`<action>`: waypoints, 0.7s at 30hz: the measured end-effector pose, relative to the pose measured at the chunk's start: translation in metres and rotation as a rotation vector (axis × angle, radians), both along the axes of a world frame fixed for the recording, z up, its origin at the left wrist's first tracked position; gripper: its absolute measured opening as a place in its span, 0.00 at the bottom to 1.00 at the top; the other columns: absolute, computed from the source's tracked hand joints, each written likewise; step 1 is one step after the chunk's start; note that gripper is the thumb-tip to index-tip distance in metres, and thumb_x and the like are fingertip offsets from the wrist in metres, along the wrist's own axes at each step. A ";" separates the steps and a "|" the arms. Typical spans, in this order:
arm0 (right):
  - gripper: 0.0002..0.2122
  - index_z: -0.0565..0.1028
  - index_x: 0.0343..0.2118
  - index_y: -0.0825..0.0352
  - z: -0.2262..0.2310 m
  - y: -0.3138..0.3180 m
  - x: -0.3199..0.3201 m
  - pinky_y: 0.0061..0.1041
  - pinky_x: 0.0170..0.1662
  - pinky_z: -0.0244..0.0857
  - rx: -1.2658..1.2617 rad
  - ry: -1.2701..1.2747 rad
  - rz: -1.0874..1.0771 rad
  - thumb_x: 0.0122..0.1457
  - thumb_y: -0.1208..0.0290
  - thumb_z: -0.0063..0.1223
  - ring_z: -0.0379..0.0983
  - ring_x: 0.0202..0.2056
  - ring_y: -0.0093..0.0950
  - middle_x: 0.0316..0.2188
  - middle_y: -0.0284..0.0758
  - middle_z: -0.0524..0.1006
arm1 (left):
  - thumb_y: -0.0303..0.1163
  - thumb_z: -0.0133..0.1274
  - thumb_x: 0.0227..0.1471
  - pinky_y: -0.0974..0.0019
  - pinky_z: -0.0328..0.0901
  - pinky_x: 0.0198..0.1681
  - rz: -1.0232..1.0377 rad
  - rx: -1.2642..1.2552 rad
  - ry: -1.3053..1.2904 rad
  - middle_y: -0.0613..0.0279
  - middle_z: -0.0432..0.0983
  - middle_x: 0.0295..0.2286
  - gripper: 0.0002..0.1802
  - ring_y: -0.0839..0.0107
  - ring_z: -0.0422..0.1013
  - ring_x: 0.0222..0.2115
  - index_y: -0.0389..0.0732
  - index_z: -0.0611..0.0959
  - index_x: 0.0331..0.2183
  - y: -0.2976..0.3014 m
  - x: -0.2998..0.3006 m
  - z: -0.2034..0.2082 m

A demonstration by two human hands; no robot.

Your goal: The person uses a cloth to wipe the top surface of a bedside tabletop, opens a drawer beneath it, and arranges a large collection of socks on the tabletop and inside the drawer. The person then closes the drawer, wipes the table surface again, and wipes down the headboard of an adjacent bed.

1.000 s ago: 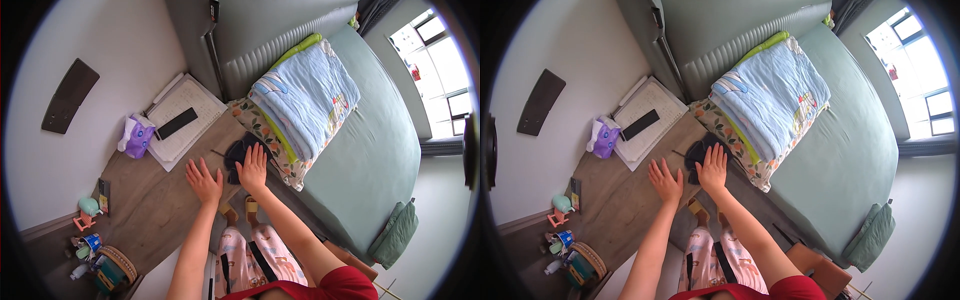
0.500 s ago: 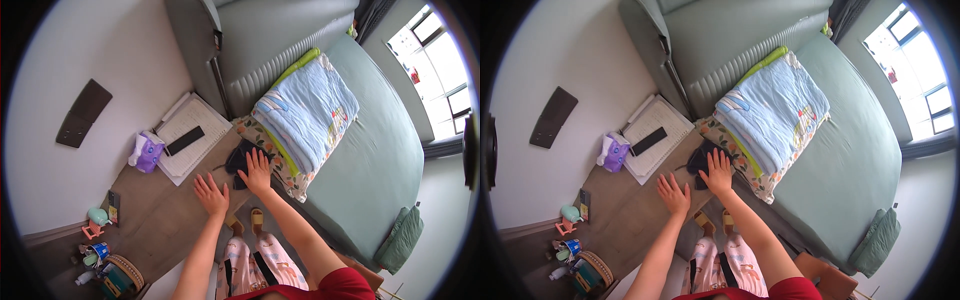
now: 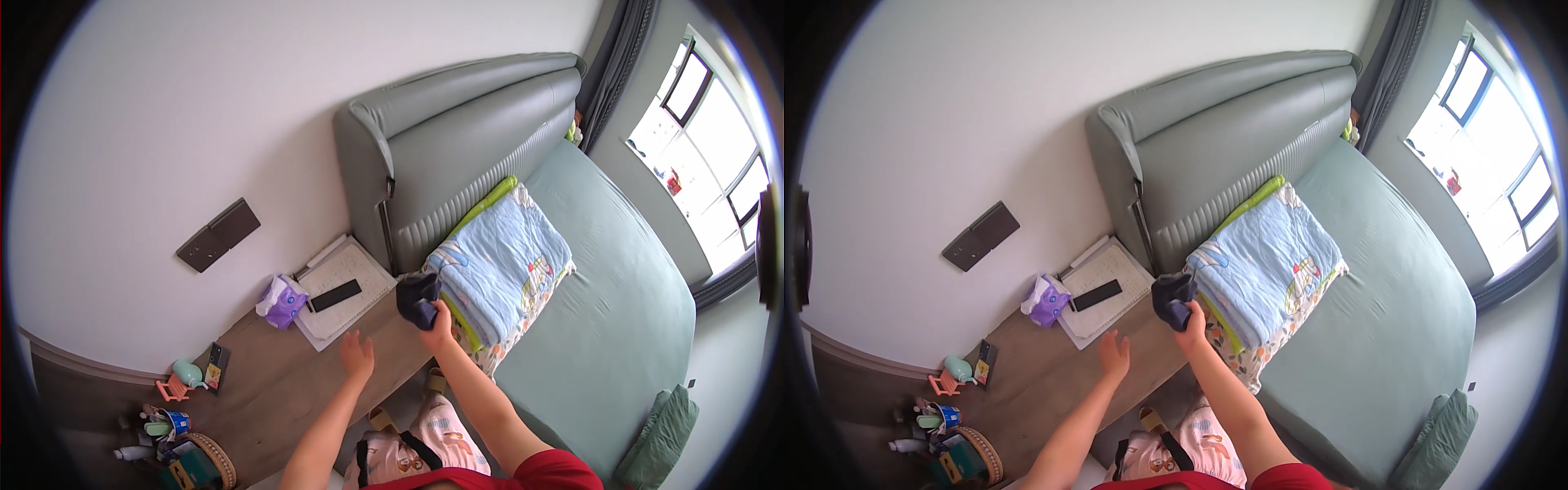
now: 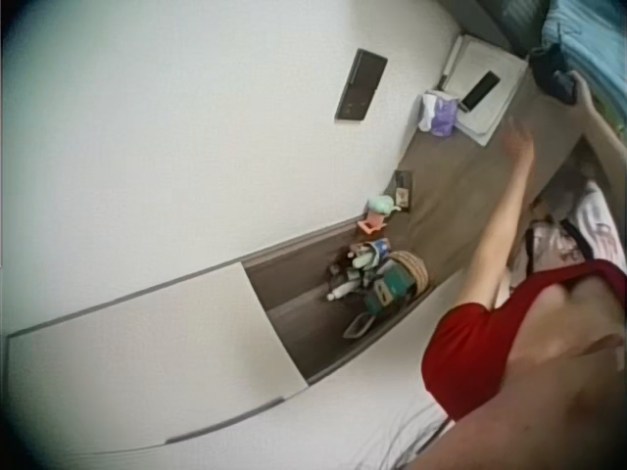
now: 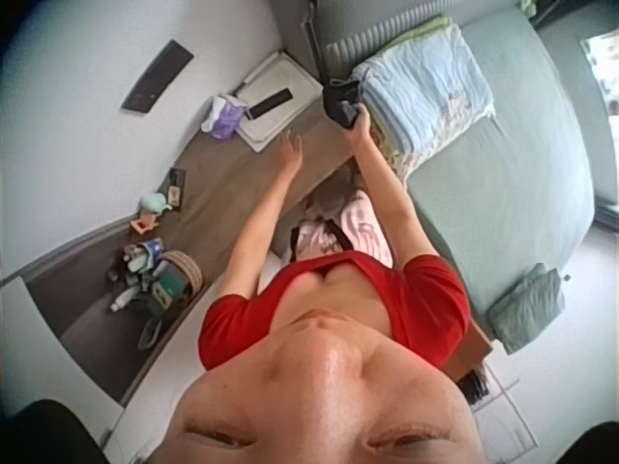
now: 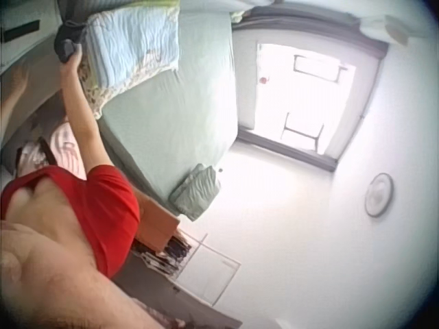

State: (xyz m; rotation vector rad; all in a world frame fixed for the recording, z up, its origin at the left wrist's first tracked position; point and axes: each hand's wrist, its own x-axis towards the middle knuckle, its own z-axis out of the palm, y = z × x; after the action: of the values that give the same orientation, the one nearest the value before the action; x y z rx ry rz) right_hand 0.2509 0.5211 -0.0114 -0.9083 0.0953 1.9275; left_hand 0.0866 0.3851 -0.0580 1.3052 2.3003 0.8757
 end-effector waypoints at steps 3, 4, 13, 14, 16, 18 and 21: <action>0.19 0.67 0.47 0.67 0.063 0.066 0.006 0.26 0.43 0.66 0.364 0.035 -0.072 0.49 0.72 0.40 0.71 0.39 0.29 0.42 0.36 0.72 | 0.34 0.47 0.52 0.58 0.56 0.52 -0.035 0.491 0.047 0.50 0.66 0.46 0.16 0.54 0.61 0.48 0.38 0.74 0.43 0.054 0.006 0.072; 0.22 0.66 0.50 0.67 0.100 0.079 0.001 0.25 0.43 0.65 0.526 -0.025 -0.132 0.49 0.74 0.39 0.70 0.41 0.29 0.45 0.37 0.71 | 0.29 0.47 0.52 0.61 0.58 0.50 -0.027 0.566 0.039 0.51 0.66 0.46 0.12 0.55 0.61 0.48 0.39 0.75 0.41 0.075 0.009 0.106; 0.20 0.72 0.40 0.69 0.196 0.216 -0.058 0.41 0.60 0.39 2.011 -1.691 0.089 0.53 0.56 0.42 0.53 0.58 0.36 0.50 0.36 0.67 | 0.22 0.41 0.50 0.64 0.63 0.38 -0.167 1.079 0.307 0.53 0.71 0.39 0.10 0.59 0.67 0.37 0.36 0.76 0.34 0.235 0.043 0.296; 0.19 0.73 0.40 0.65 0.194 0.226 -0.053 0.40 0.60 0.40 2.041 -1.718 0.184 0.52 0.57 0.43 0.53 0.58 0.34 0.50 0.33 0.67 | 0.22 0.41 0.50 0.64 0.63 0.37 -0.205 1.114 0.345 0.53 0.72 0.37 0.10 0.59 0.67 0.36 0.36 0.77 0.33 0.250 0.050 0.303; 0.17 0.73 0.41 0.61 0.203 0.243 -0.043 0.38 0.60 0.42 2.182 -1.594 0.126 0.51 0.58 0.44 0.54 0.57 0.33 0.50 0.32 0.67 | 0.22 0.43 0.48 0.62 0.63 0.37 -0.197 1.136 0.346 0.54 0.73 0.35 0.09 0.59 0.68 0.34 0.36 0.77 0.31 0.278 0.065 0.309; 0.16 0.73 0.41 0.58 0.213 0.274 -0.030 0.37 0.60 0.44 2.111 -1.632 0.111 0.51 0.60 0.44 0.55 0.57 0.32 0.51 0.31 0.67 | 0.21 0.44 0.45 0.61 0.63 0.37 -0.279 1.080 0.455 0.56 0.72 0.34 0.09 0.58 0.68 0.33 0.37 0.77 0.31 0.311 0.079 0.314; 0.19 0.72 0.42 0.62 0.211 0.341 0.013 0.36 0.58 0.47 1.923 -1.830 -0.040 0.49 0.58 0.47 0.58 0.55 0.34 0.46 0.34 0.70 | 0.20 0.46 0.43 0.60 0.63 0.37 -0.317 1.015 0.481 0.58 0.73 0.33 0.09 0.59 0.68 0.33 0.38 0.77 0.31 0.360 0.093 0.312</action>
State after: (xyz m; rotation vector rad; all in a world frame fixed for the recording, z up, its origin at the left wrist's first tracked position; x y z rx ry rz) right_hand 0.2638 0.8616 0.1993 -0.6997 -2.1708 -0.0964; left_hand 0.1796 0.7452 0.2539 2.4150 1.8291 1.8845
